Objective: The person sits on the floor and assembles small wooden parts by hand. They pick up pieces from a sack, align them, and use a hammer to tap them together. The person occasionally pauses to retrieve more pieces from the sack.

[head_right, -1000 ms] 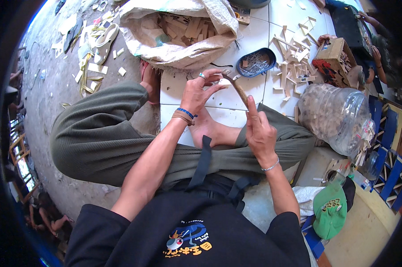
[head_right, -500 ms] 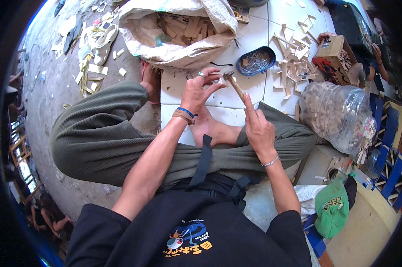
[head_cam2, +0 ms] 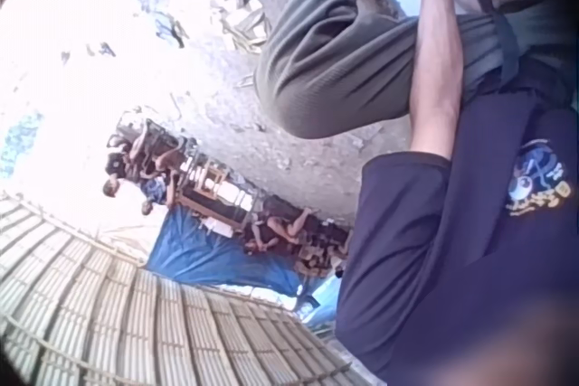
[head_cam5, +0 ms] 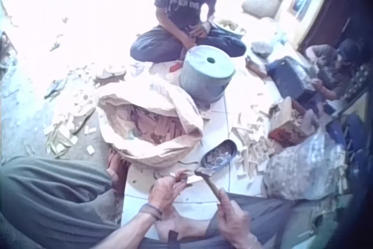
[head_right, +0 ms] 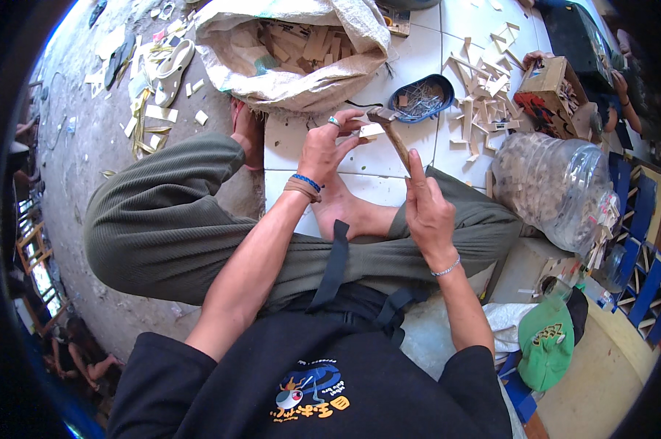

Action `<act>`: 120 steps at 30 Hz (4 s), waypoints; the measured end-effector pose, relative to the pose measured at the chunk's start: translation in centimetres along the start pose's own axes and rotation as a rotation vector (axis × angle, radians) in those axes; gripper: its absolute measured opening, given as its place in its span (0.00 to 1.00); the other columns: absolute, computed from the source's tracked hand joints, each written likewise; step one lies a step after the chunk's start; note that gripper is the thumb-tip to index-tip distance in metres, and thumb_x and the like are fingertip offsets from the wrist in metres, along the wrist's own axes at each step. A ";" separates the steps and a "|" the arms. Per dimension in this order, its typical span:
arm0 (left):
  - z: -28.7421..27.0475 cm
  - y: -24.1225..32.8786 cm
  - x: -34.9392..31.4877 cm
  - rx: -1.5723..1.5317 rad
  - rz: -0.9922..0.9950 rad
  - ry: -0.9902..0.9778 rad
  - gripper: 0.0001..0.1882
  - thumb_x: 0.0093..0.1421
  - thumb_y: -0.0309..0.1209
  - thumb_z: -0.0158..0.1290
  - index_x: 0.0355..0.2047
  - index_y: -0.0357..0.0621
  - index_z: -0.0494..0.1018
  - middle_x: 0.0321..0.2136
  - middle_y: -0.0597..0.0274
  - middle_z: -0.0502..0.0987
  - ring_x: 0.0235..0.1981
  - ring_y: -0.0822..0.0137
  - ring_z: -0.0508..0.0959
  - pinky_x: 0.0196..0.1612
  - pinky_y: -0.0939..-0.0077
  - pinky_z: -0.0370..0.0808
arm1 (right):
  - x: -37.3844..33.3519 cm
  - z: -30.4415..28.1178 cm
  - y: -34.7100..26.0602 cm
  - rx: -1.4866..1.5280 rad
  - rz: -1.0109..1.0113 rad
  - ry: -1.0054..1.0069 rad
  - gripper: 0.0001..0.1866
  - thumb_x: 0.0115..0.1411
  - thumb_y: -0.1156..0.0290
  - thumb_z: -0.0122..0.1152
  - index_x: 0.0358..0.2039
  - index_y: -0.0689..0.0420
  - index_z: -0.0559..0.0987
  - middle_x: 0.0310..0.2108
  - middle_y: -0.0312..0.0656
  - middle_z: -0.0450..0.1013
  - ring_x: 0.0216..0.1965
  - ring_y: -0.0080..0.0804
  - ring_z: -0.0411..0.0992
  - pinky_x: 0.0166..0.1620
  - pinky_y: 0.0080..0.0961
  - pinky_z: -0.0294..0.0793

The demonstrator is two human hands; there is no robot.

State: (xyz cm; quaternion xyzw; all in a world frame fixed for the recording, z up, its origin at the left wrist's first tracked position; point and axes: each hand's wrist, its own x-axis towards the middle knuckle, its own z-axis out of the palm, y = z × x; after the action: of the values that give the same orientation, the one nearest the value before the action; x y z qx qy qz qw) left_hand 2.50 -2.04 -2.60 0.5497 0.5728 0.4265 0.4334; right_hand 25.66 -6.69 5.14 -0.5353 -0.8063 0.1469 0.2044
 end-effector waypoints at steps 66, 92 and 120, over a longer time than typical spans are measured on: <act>-3.1 11.9 2.0 -0.957 -0.143 0.127 0.13 0.74 0.37 0.54 0.54 0.48 0.70 0.56 0.54 0.79 0.52 0.63 0.82 0.54 0.69 0.81 | 3.6 -4.1 -3.5 1.030 0.610 0.232 0.18 0.72 0.59 0.63 0.54 0.57 0.79 0.25 0.32 0.75 0.24 0.13 0.64 0.28 0.20 0.67; 9.7 16.6 26.0 0.124 -0.297 -0.779 0.41 0.64 0.49 0.66 0.70 0.44 0.62 0.63 0.54 0.73 0.59 0.59 0.76 0.54 0.61 0.79 | 0.2 5.3 4.9 1.700 0.828 -0.205 0.23 0.72 0.52 0.62 0.62 0.47 0.73 0.23 0.23 0.58 0.21 0.12 0.54 0.21 0.16 0.58; -22.2 -3.4 12.0 0.562 0.451 -0.261 0.13 0.65 0.35 0.62 0.47 0.44 0.82 0.39 0.51 0.84 0.41 0.49 0.83 0.47 0.57 0.80 | -1.0 5.9 -2.7 0.011 0.410 -0.496 0.35 0.68 0.65 0.61 0.71 0.59 0.60 0.50 0.63 0.75 0.45 0.64 0.77 0.49 0.50 0.78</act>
State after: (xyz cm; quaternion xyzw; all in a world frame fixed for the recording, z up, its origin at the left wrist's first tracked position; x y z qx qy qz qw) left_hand -20.06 9.59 -0.41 0.8090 0.4721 0.2639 0.2301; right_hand 21.00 -8.78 0.99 -0.6335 -0.7060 0.3152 -0.0293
